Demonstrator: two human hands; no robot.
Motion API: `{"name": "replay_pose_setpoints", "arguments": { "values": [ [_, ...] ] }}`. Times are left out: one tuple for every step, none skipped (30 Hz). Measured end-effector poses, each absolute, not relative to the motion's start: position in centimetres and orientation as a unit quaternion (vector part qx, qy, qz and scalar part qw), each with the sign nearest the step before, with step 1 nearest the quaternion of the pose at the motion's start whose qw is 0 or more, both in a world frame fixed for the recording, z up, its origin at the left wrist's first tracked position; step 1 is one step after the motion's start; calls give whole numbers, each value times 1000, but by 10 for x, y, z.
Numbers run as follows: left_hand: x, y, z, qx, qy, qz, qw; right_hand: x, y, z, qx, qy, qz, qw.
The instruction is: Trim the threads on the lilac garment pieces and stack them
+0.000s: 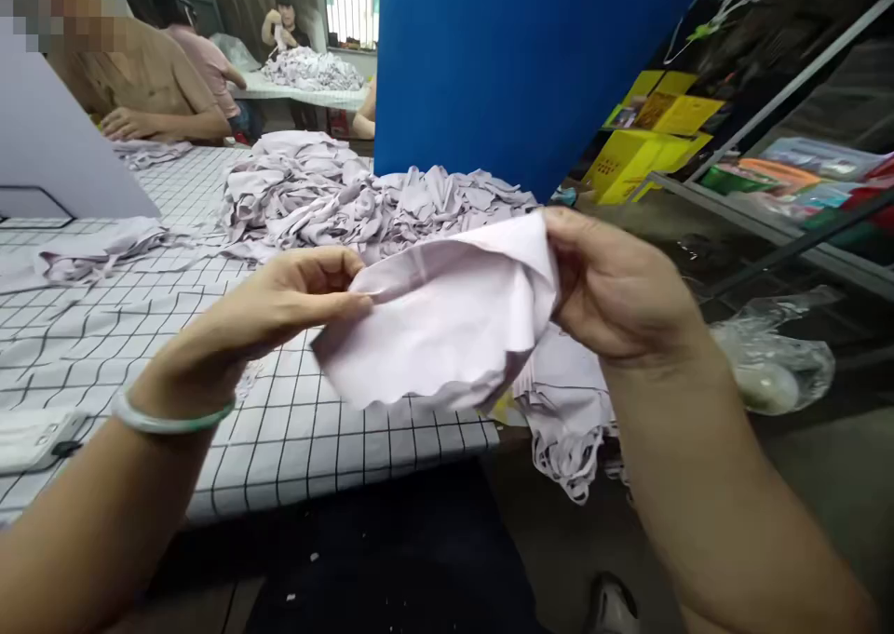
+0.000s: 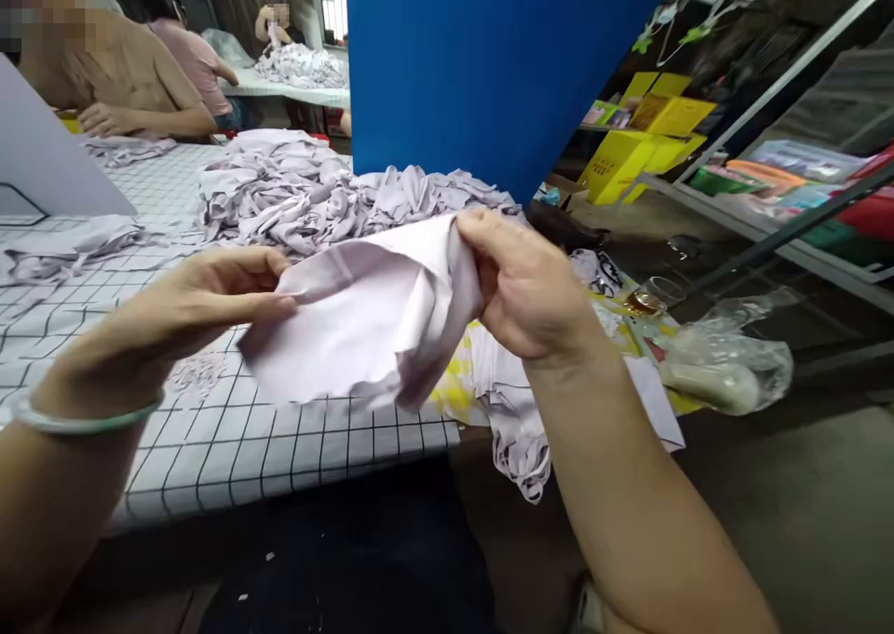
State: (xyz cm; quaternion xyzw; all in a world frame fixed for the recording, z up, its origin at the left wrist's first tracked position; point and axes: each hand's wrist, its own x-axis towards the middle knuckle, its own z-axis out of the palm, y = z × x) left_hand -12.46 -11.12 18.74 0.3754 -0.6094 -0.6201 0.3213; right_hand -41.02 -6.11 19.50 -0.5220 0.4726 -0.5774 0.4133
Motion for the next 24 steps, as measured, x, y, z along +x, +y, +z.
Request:
{"name": "replay_pose_setpoints", "arguments": {
  "values": [
    [-112, -107, 183, 409, -588, -627, 306, -407, -59, 179, -511, 482, -550, 452],
    [-103, -106, 172, 435, -575, -630, 287, -404, -60, 157, -499, 500, -519, 481],
    [-97, -107, 156, 455, -575, -627, 265, -401, -62, 132, -485, 528, -490, 496],
    [-93, -110, 136, 468, -587, -613, 245, -397, -64, 105, -475, 563, -464, 492],
    [-90, -111, 114, 485, -608, -586, 227, -395, -66, 79, -469, 603, -450, 463],
    [-88, -111, 92, 516, -630, -535, 225, -392, -65, 55, -473, 638, -442, 417],
    [-86, -108, 71, 553, -649, -464, 239, -390, -61, 35, -483, 663, -437, 370],
    [-84, -102, 52, 576, -669, -395, 255, -389, -54, 19, -499, 676, -430, 329],
    [-82, -93, 37, 585, -691, -332, 266, -386, -45, 9, -521, 679, -422, 300],
    [-81, -81, 25, 579, -716, -280, 270, -383, -34, 3, -547, 674, -410, 278],
    [-81, -68, 16, 564, -744, -241, 264, -379, -23, 0, -577, 666, -396, 258],
    [-81, -55, 10, 547, -771, -211, 249, -373, -12, 1, -610, 657, -378, 232],
    [-83, -43, 6, 532, -793, -184, 232, -366, -4, 2, -643, 648, -355, 199],
    [-86, -34, 4, 525, -809, -158, 214, -359, 2, 4, -673, 643, -326, 164],
    [-90, -27, 3, 524, -818, -133, 196, -351, 4, 6, -698, 640, -292, 134],
    [-95, -22, 2, 525, -824, -109, 181, -344, 4, 7, -715, 640, -257, 114],
    [-100, -20, 2, 527, -828, -84, 172, -339, 2, 8, -723, 643, -229, 103],
    [-105, -20, 2, 526, -832, -61, 167, -335, -2, 9, -724, 648, -214, 101],
    [-109, -21, 2, 522, -835, -41, 166, -334, -6, 11, -716, 655, -216, 109],
    [-113, -23, 3, 515, -841, -28, 166, -335, -9, 15, -703, 660, -231, 133],
    [-116, -24, 3, 504, -847, -24, 165, -338, -12, 20, -682, 662, -256, 178],
    [-119, -26, 3, 493, -854, -26, 163, -343, -12, 28, -655, 658, -284, 241],
    [-121, -28, 2, 484, -860, -34, 159, -350, -12, 37, -622, 644, -312, 318],
    [-122, -31, 2, 474, -866, -44, 155, -359, -11, 47, -584, 624, -338, 395]
  ]
}}
